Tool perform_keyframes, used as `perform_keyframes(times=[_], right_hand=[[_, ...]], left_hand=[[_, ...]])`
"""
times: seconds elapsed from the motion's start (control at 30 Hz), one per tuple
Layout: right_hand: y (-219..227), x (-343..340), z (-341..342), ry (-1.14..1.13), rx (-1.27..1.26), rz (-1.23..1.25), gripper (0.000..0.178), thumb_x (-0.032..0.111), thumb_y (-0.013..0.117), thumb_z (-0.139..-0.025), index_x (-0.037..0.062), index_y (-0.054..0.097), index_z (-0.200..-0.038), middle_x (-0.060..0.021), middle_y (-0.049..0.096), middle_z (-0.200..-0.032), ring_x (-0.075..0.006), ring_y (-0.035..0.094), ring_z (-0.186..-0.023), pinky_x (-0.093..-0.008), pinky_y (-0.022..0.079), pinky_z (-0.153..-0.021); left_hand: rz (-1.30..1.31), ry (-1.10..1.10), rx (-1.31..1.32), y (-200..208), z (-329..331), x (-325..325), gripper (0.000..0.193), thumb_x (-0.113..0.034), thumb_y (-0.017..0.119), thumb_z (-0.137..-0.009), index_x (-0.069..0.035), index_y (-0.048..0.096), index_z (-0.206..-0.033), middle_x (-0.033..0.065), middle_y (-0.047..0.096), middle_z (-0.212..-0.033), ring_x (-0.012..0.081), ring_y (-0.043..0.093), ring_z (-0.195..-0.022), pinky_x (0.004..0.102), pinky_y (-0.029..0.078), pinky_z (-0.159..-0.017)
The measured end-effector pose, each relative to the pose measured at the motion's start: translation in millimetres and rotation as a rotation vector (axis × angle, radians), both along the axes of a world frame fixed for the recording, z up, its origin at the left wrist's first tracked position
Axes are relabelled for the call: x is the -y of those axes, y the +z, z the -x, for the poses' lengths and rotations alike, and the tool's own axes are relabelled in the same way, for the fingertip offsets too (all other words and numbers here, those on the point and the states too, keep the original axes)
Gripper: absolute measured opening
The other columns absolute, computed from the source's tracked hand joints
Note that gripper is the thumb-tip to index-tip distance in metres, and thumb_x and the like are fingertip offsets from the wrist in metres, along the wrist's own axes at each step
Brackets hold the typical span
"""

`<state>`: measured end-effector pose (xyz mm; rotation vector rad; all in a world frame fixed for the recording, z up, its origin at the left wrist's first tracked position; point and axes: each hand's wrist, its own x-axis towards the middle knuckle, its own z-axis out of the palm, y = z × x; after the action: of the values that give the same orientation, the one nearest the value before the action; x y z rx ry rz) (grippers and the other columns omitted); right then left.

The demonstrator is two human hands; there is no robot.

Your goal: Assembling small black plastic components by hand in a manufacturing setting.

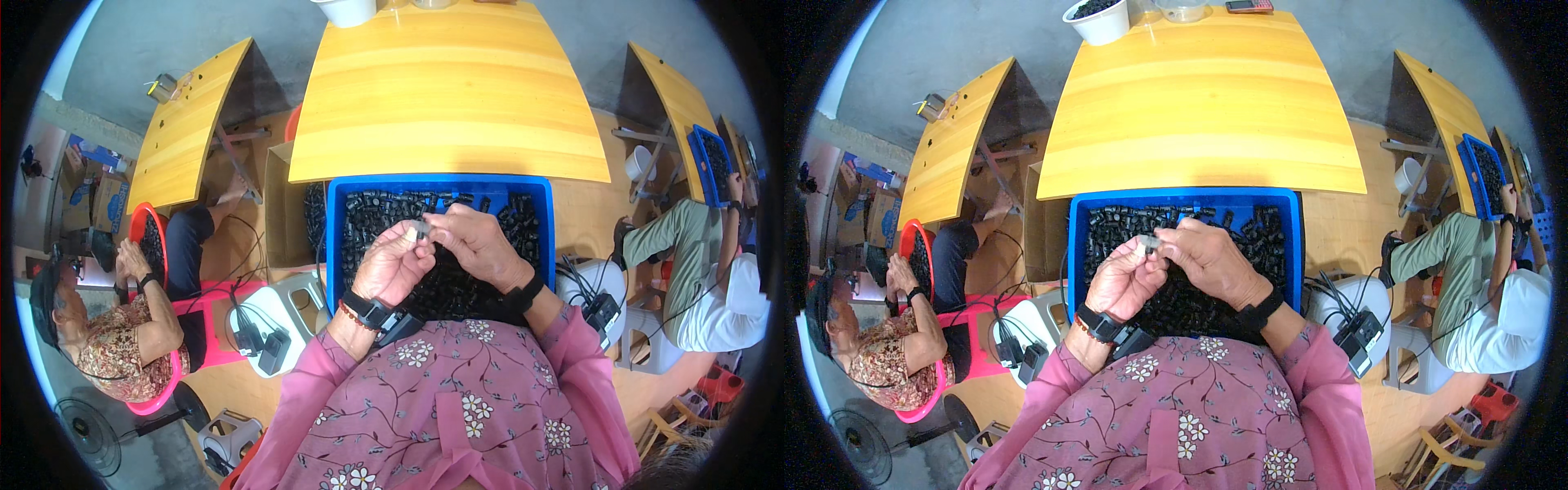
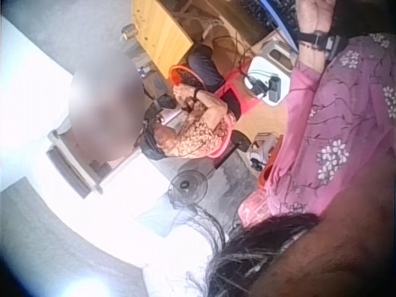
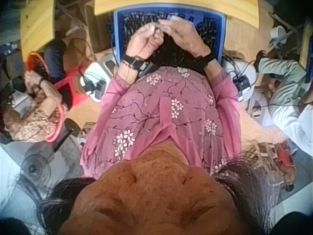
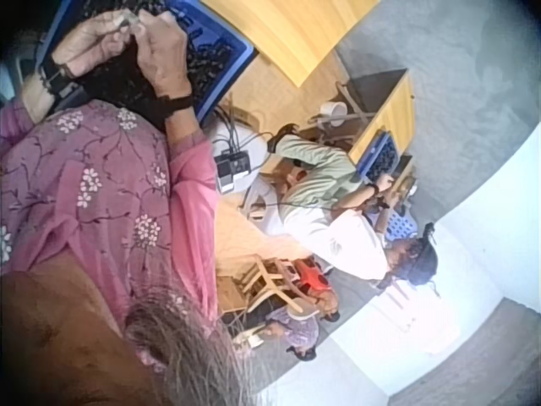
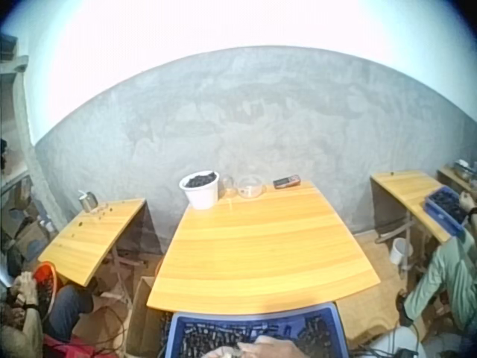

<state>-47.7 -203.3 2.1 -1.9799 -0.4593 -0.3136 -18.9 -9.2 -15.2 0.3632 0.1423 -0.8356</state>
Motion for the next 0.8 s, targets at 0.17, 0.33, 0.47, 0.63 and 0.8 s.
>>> perform_keyframes(times=[0.17,0.33,0.47,0.63,0.8], right_hand=[[10,-5,4,0.022,0.024,0.036,0.025,0.013,0.062,-0.093,0.0039,0.063,-0.116,-0.0126,0.055,-0.079,-0.0322,0.06,-0.069,-0.039,0.051,-0.063],[6,-7,4,0.005,0.055,0.053,0.024,0.013,0.062,-0.093,0.0036,0.063,-0.115,-0.013,0.056,-0.079,-0.0319,0.06,-0.07,-0.0387,0.051,-0.062],[1,-5,1,0.032,0.065,-0.012,0.022,0.013,0.062,-0.093,0.0017,0.064,-0.112,-0.0137,0.057,-0.079,-0.0322,0.061,-0.07,-0.0381,0.051,-0.063],[-1,-4,1,0.003,0.031,-0.033,0.022,0.013,0.062,-0.093,0.001,0.064,-0.111,-0.0139,0.057,-0.078,-0.032,0.061,-0.07,-0.0376,0.051,-0.064],[6,-7,4,0.028,0.026,0.005,0.022,0.012,0.062,-0.092,0.0005,0.063,-0.111,-0.0141,0.057,-0.079,-0.0322,0.061,-0.07,-0.0373,0.051,-0.063]], left_hand=[[-0.05,0.041,0.022,1,1,0,0.019,-0.004,0.063,-0.091,0.002,0.06,-0.108,0.0075,0.063,-0.096,0.0151,0.056,-0.081,0.0276,0.049,-0.074],[-0.092,0.072,0.036,3,4,1,0.017,-0.005,0.064,-0.091,0.001,0.061,-0.107,0.0077,0.063,-0.097,0.0153,0.056,-0.082,0.028,0.049,-0.075],[-0.043,0.054,0.061,1,3,2,0.016,-0.005,0.063,-0.092,0.001,0.061,-0.107,0.0077,0.063,-0.096,0.0155,0.056,-0.082,0.0289,0.049,-0.074],[-0.01,0.014,0.039,-1,3,-1,0.016,-0.006,0.062,-0.093,0.0,0.06,-0.107,0.0073,0.063,-0.095,0.0154,0.057,-0.081,0.0293,0.049,-0.074],[-0.104,0.08,0.039,4,3,4,0.012,-0.007,0.061,-0.093,-0.001,0.061,-0.103,0.0062,0.063,-0.092,0.0146,0.056,-0.079,0.0292,0.048,-0.073]])
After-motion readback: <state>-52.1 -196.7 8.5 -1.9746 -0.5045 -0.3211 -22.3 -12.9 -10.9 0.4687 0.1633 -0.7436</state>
